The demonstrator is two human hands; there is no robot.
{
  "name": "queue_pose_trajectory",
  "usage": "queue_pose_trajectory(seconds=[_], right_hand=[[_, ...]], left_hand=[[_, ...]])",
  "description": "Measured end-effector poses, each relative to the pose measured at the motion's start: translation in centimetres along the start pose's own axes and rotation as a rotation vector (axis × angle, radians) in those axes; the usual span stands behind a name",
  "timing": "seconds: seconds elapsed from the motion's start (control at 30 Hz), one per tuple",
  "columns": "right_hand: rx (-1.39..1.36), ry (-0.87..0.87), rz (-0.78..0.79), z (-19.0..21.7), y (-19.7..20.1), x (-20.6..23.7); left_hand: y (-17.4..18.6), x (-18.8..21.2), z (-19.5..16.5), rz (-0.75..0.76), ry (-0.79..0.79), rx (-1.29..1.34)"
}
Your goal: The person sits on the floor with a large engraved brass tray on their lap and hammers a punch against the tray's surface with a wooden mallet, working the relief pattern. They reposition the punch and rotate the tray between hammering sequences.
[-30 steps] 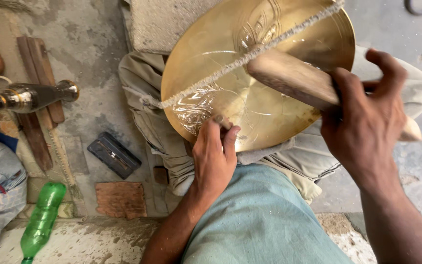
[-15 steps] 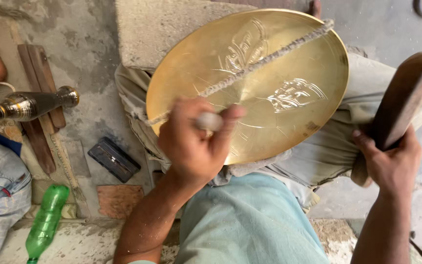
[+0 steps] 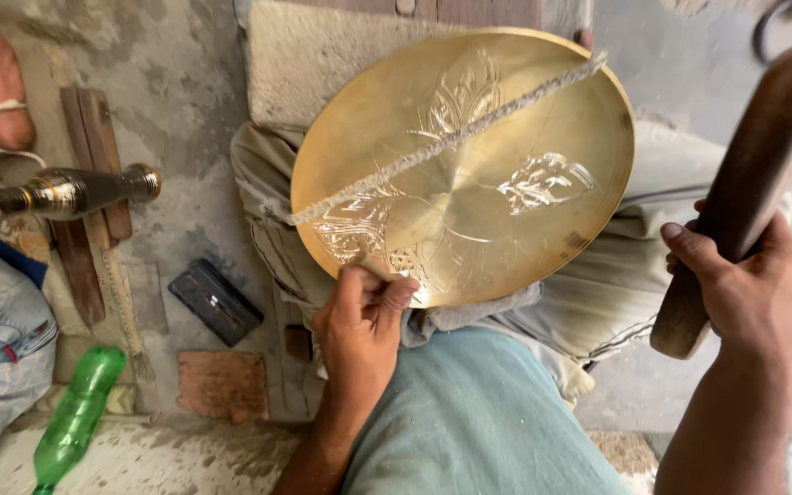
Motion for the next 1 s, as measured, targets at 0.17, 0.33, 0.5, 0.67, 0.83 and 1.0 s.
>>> queue_pose_trajectory(seconds=[0.17, 0.33, 0.5, 0.67, 0.83, 1.0], right_hand=[[0.164, 0.329, 0.132, 6.7, -0.2, 2.1], [0.525, 0.671, 0.155, 12.4, -2.8, 5.3], [0.701, 0.918, 0.189, 17.2, -5.4, 7.4], [0.841, 1.025, 0.157, 19.1, -6.6, 8.1], [1.299, 1.288, -0.095, 18.8, -7.4, 8.5], [1.479, 1.129, -0.034, 19.8, -8.6, 8.8]], left_hand=[[-2.7, 0.2, 1.6, -0.054, -0.093, 0.080], [-3.6, 0.3, 2.1, -0.042, -0.146, -0.010], [-3.9, 0.3, 2.0, -0.048, -0.241, -0.141], [-4.1, 0.6, 2.1, -0.027, -0.206, -0.123], [-4.1, 0.4, 2.1, -0.034, -0.161, -0.082], [-4.2, 0.2, 1.6, -0.037, -0.235, -0.098]])
Point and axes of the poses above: each hand's wrist, its own x-axis away from the middle knuckle, its own y-axis out of the back of the hand, z = x × y, the point moved 3 cm from there along -x, towards the middle knuckle, and after that the axes turned 11 degrees about -y, right-handed, at the moved point
